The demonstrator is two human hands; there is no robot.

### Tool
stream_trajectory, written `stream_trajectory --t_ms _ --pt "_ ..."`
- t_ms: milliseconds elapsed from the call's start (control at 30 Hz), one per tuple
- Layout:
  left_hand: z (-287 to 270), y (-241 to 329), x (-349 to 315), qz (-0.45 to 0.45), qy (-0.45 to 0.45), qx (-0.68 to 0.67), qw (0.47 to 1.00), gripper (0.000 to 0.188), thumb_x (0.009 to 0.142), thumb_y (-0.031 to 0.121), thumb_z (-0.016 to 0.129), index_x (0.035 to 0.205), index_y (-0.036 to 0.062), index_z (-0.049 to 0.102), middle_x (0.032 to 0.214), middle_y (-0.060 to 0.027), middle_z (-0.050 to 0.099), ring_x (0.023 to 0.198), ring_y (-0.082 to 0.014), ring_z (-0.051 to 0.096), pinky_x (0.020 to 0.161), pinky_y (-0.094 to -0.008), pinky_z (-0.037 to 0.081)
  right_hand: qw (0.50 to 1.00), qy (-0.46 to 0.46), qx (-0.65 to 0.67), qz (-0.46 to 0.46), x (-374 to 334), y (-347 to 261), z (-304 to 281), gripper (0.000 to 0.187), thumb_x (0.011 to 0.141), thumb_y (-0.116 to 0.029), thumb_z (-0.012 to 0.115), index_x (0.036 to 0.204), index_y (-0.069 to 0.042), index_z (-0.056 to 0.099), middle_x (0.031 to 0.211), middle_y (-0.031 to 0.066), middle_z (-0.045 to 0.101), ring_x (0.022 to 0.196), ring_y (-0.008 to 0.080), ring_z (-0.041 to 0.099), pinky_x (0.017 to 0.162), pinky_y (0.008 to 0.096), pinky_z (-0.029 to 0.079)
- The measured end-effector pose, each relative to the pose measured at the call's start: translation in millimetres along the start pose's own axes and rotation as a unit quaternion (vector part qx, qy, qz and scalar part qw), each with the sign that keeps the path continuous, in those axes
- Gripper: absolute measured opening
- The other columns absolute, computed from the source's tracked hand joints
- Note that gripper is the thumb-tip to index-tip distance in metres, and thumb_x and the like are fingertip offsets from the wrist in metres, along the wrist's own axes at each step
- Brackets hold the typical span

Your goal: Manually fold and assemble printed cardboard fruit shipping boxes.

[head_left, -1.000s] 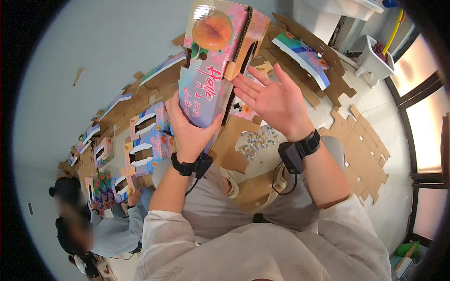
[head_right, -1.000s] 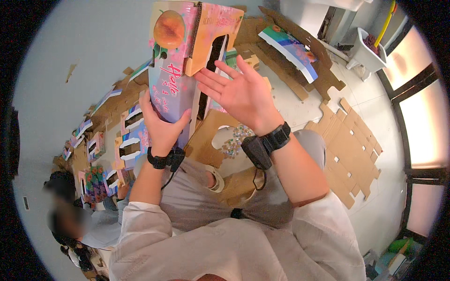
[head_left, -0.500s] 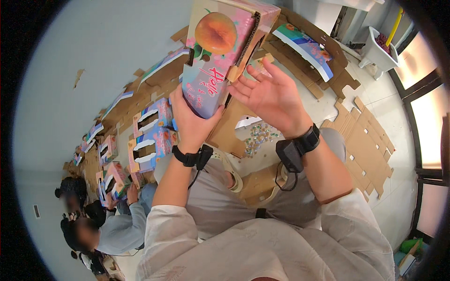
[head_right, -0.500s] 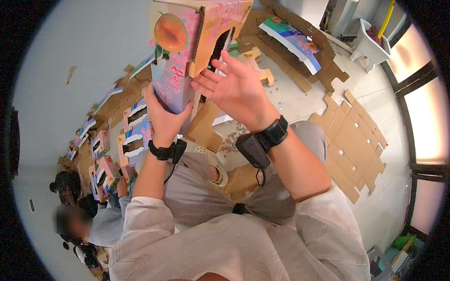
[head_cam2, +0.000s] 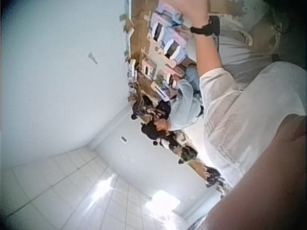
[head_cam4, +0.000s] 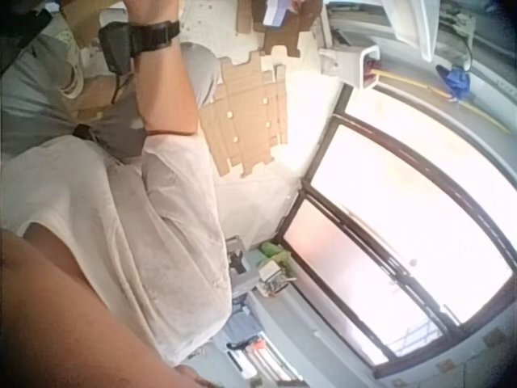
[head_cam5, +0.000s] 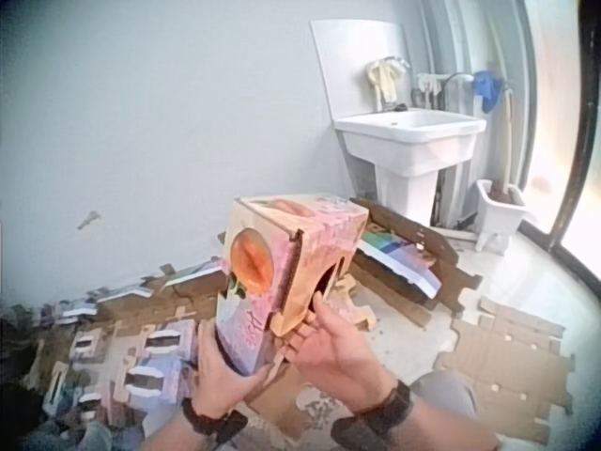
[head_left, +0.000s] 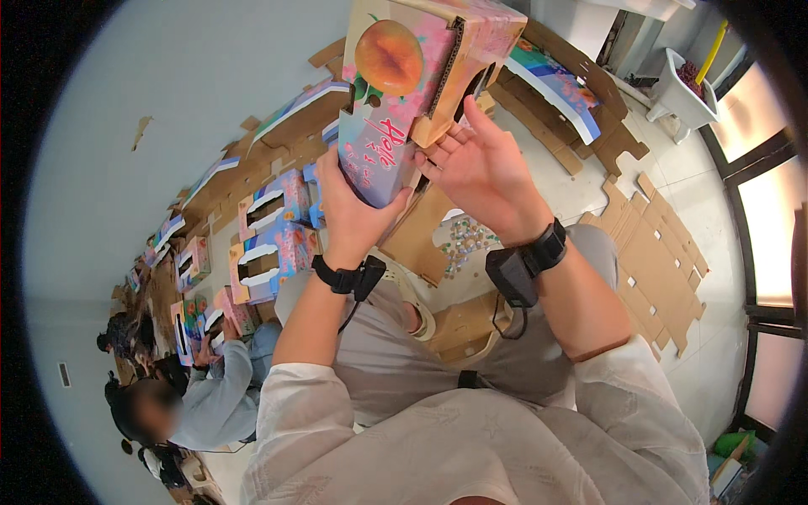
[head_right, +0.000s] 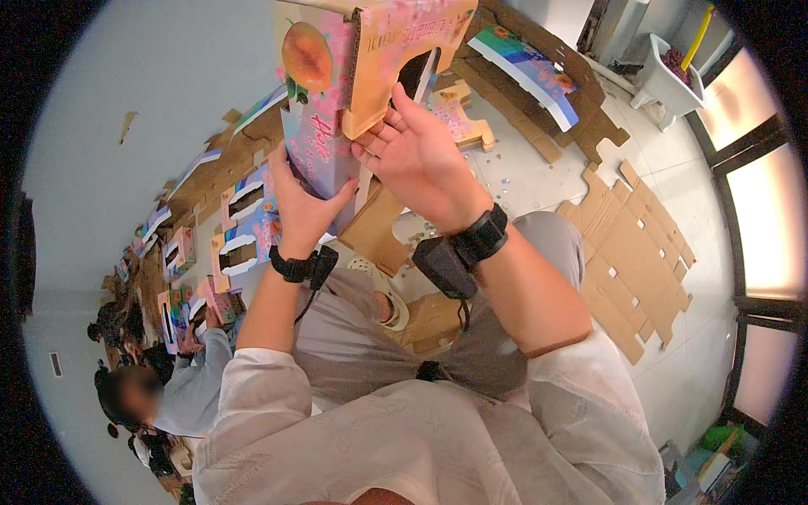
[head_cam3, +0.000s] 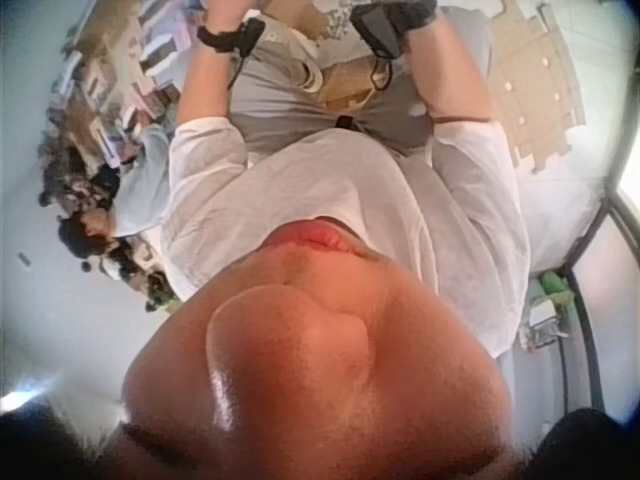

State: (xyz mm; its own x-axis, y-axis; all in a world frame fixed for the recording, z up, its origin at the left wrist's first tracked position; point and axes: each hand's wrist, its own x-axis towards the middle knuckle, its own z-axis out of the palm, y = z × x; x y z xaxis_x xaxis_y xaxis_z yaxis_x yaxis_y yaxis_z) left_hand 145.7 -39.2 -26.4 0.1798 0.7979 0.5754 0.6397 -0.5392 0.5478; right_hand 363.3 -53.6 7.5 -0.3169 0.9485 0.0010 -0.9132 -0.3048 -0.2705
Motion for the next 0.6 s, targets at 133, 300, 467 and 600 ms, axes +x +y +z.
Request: stream_trajectory --t_ms 133,300,467,600 --pt "1.4 -1.9 0.5 -0.002 0.027 0.003 1.0 0.104 0.065 0.02 0.097 0.146 -0.0036 0.037 0.135 -0.0184 0.049 0.125 -0.0298 0.052 0.109 -0.0439 0.044 1.0 -0.004 -0.016 0.01 1.4 0.8 2.4 0.058 0.11 -0.048 0.052 0.14 0.001 0.055 0.141 0.0114 0.063 0.136 0.0254 0.054 0.121 0.045 0.036" --pt "2.0 -5.6 1.4 0.003 0.045 -0.002 0.999 0.102 0.061 0.022 0.098 0.143 -0.0015 0.041 0.128 -0.0189 0.051 0.121 -0.0359 0.053 0.104 -0.0461 0.046 0.998 -0.013 -0.057 0.016 0.8 5.8 5.9 0.06 0.112 -0.05 0.046 0.144 0.0 0.054 0.144 0.011 0.062 0.137 0.0251 0.054 0.122 0.045 0.036" --pt "3.8 -8.3 0.7 0.005 0.033 -0.003 0.999 0.104 0.061 0.024 0.098 0.143 -0.0031 0.04 0.127 -0.019 0.05 0.119 -0.0363 0.052 0.103 -0.0469 0.045 0.995 -0.044 -0.089 -0.021 -0.7 9.0 7.7 0.053 0.115 -0.047 0.038 0.15 -0.01 0.051 0.146 0.0076 0.062 0.135 0.023 0.057 0.12 0.0455 0.039" --pt "1.9 -9.2 -0.5 -0.006 0.019 0.011 1.0 0.106 0.063 0.026 0.098 0.145 -0.0046 0.038 0.129 -0.0194 0.049 0.121 -0.0333 0.053 0.104 -0.0451 0.046 0.993 -0.046 -0.106 -0.02 -2.4 10.0 7.8 0.052 0.116 -0.046 0.036 0.152 -0.012 0.049 0.146 0.007 0.061 0.135 0.022 0.056 0.119 0.0458 0.04"
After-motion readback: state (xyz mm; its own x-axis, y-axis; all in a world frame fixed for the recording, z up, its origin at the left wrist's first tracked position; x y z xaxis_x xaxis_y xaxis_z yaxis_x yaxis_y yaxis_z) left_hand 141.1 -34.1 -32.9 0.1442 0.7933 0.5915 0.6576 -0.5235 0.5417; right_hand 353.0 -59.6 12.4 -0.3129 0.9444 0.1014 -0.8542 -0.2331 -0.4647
